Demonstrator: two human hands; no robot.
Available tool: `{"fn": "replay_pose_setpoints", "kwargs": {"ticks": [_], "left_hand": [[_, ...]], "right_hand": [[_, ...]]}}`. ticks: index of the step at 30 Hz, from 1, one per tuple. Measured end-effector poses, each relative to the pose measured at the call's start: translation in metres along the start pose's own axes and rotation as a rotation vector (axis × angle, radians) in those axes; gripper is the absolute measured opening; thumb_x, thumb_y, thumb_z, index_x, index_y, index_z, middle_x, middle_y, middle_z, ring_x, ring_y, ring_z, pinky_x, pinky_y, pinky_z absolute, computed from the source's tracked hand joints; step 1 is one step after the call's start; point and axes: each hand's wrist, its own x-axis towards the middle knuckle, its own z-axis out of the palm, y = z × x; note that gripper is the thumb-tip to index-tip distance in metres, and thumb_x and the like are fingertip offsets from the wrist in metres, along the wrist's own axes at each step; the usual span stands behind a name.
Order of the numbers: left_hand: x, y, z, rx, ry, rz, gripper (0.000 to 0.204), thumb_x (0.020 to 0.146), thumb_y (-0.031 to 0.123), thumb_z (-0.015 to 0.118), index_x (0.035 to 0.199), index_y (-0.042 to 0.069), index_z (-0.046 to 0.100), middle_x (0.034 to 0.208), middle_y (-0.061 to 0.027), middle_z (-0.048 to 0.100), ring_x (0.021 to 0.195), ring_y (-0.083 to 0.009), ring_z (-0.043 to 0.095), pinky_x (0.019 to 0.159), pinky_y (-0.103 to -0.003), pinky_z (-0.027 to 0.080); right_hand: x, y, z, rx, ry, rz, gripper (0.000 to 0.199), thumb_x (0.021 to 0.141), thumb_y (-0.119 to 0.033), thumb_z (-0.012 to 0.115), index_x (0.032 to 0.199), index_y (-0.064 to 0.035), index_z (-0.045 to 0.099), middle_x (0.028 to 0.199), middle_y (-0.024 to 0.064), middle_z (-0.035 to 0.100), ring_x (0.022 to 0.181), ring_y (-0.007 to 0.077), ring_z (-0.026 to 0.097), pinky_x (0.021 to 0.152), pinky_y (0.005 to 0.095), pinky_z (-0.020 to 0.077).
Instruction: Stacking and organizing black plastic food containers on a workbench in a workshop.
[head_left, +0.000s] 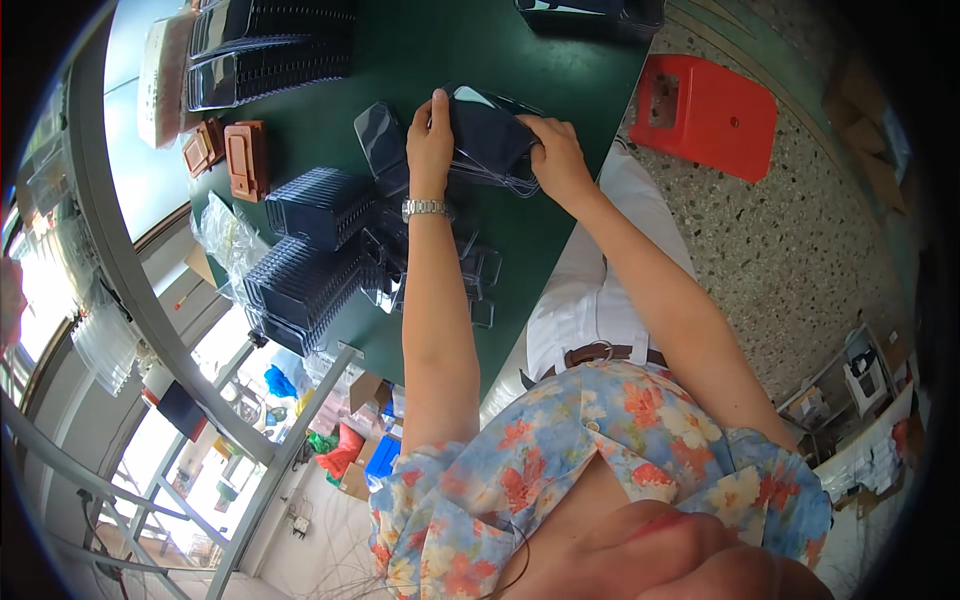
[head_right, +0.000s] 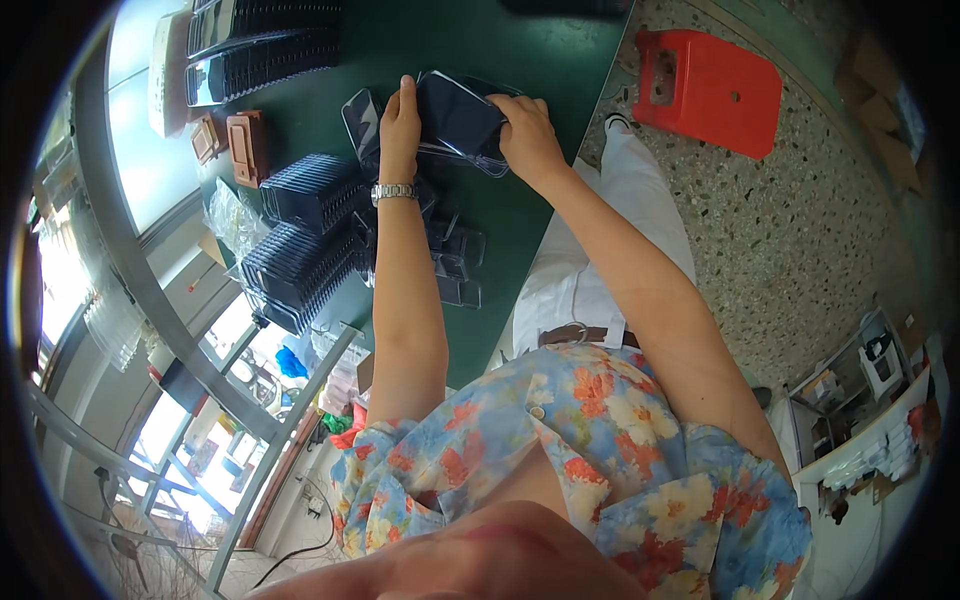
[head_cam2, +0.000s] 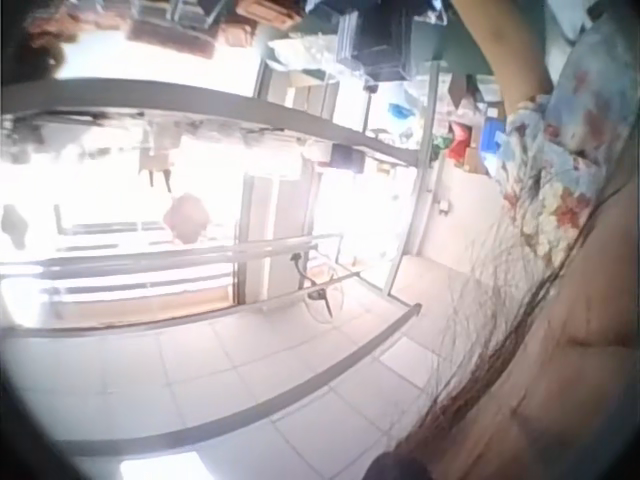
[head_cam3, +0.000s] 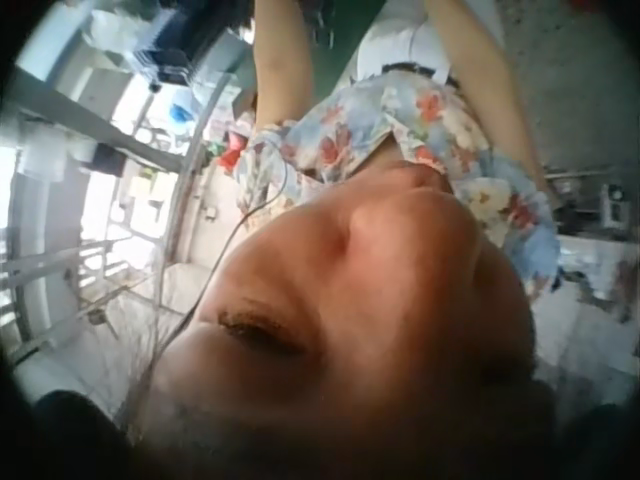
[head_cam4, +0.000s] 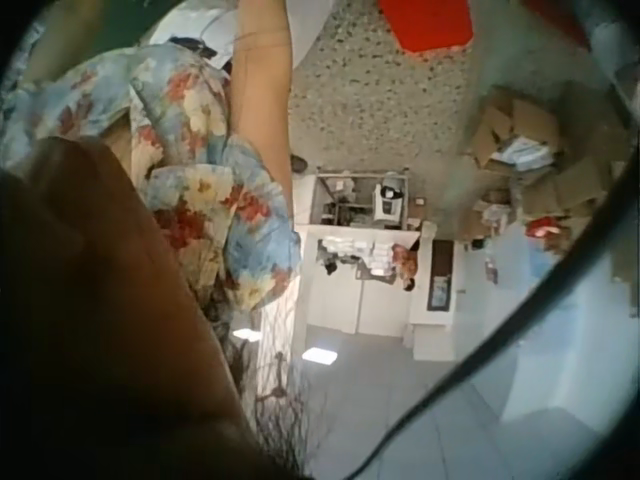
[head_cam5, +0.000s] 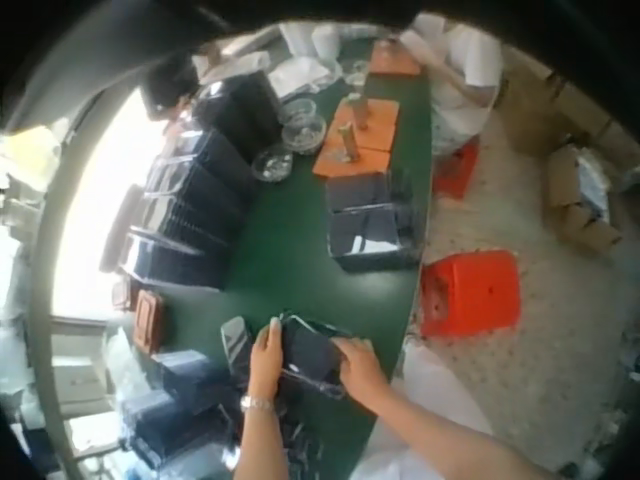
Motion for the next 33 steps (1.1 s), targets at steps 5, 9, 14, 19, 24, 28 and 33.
{"fn": "replay_pose_setpoints", "kwargs": {"ticks": [5, 9, 14, 19, 24, 28, 33], "left_hand": [[-0.001, 0.015, -0.006, -0.153, -0.02, 0.111, 0.055, 0.091, 0.05, 0.05, 0.113, 0.001, 0.062, 0.096, -0.0148, 0.065, 0.091, -0.0222, 0.06, 0.082, -0.03, 0.045], [0.0, 0.013, 0.005, -0.132, -0.031, 0.174, 0.055, 0.09, 0.049, 0.052, 0.113, 0.0, 0.062, 0.095, -0.0152, 0.059, 0.083, -0.0222, 0.059, 0.073, -0.031, 0.047], [-0.003, 0.007, 0.006, -0.051, 0.036, 0.329, 0.05, 0.089, 0.045, 0.056, 0.112, 0.001, 0.064, 0.101, -0.0183, 0.059, 0.087, -0.0263, 0.059, 0.077, -0.034, 0.047], [-0.002, 0.009, 0.016, -0.03, -0.008, 0.372, 0.048, 0.088, 0.043, 0.056, 0.11, 0.0, 0.064, 0.101, -0.0201, 0.06, 0.092, -0.0293, 0.059, 0.081, -0.035, 0.047], [0.028, 0.006, 0.037, -0.041, 0.123, 0.48, 0.044, 0.09, 0.041, 0.053, 0.097, 0.0, 0.068, 0.093, -0.0224, 0.063, 0.085, -0.036, 0.061, 0.076, -0.041, 0.048], [0.056, 0.024, 0.042, -0.028, 0.074, 0.307, 0.055, 0.094, 0.043, 0.04, 0.068, 0.0, 0.062, 0.062, -0.0211, 0.058, 0.064, -0.043, 0.058, 0.06, -0.05, 0.045], [0.076, 0.035, 0.14, 0.022, -0.07, 0.039, 0.071, 0.09, 0.064, 0.028, 0.111, 0.007, 0.065, 0.128, -0.0239, 0.044, 0.121, -0.0405, 0.038, 0.103, -0.053, 0.027]], "right_hand": [[-0.002, 0.005, 0.002, -0.049, -0.019, -0.099, 0.05, 0.071, 0.011, 0.048, 0.116, -0.0069, 0.059, 0.106, 0.0124, 0.058, 0.098, 0.0344, 0.05, 0.091, 0.0383, 0.0412], [-0.006, 0.012, 0.008, -0.066, 0.064, 0.071, 0.047, 0.073, 0.008, 0.049, 0.117, -0.0036, 0.059, 0.106, 0.015, 0.055, 0.102, 0.033, 0.048, 0.093, 0.0382, 0.0408], [-0.012, 0.007, 0.007, 0.049, 0.013, 0.139, 0.042, 0.076, 0.003, 0.055, 0.118, -0.0038, 0.057, 0.11, 0.0174, 0.05, 0.105, 0.0353, 0.049, 0.094, 0.0391, 0.041], [-0.021, 0.013, 0.001, 0.083, -0.004, 0.183, 0.036, 0.073, 0.002, 0.059, 0.109, -0.0024, 0.057, 0.107, 0.0172, 0.052, 0.103, 0.0356, 0.051, 0.09, 0.0403, 0.0428], [0.009, 0.019, -0.01, 0.074, 0.103, 0.163, 0.026, 0.072, -0.001, 0.061, 0.098, 0.0005, 0.059, 0.088, 0.0184, 0.059, 0.087, 0.0367, 0.058, 0.079, 0.0402, 0.0466], [0.055, 0.026, -0.026, -0.051, 0.164, 0.079, 0.036, 0.068, -0.003, 0.061, 0.103, 0.0035, 0.061, 0.095, 0.0231, 0.064, 0.088, 0.0356, 0.063, 0.077, 0.0382, 0.05], [0.09, 0.088, -0.071, -0.369, 0.011, 0.191, 0.034, 0.068, -0.009, 0.06, 0.099, 0.0054, 0.063, 0.092, 0.0273, 0.064, 0.089, 0.0423, 0.062, 0.08, 0.0453, 0.0484]]}}
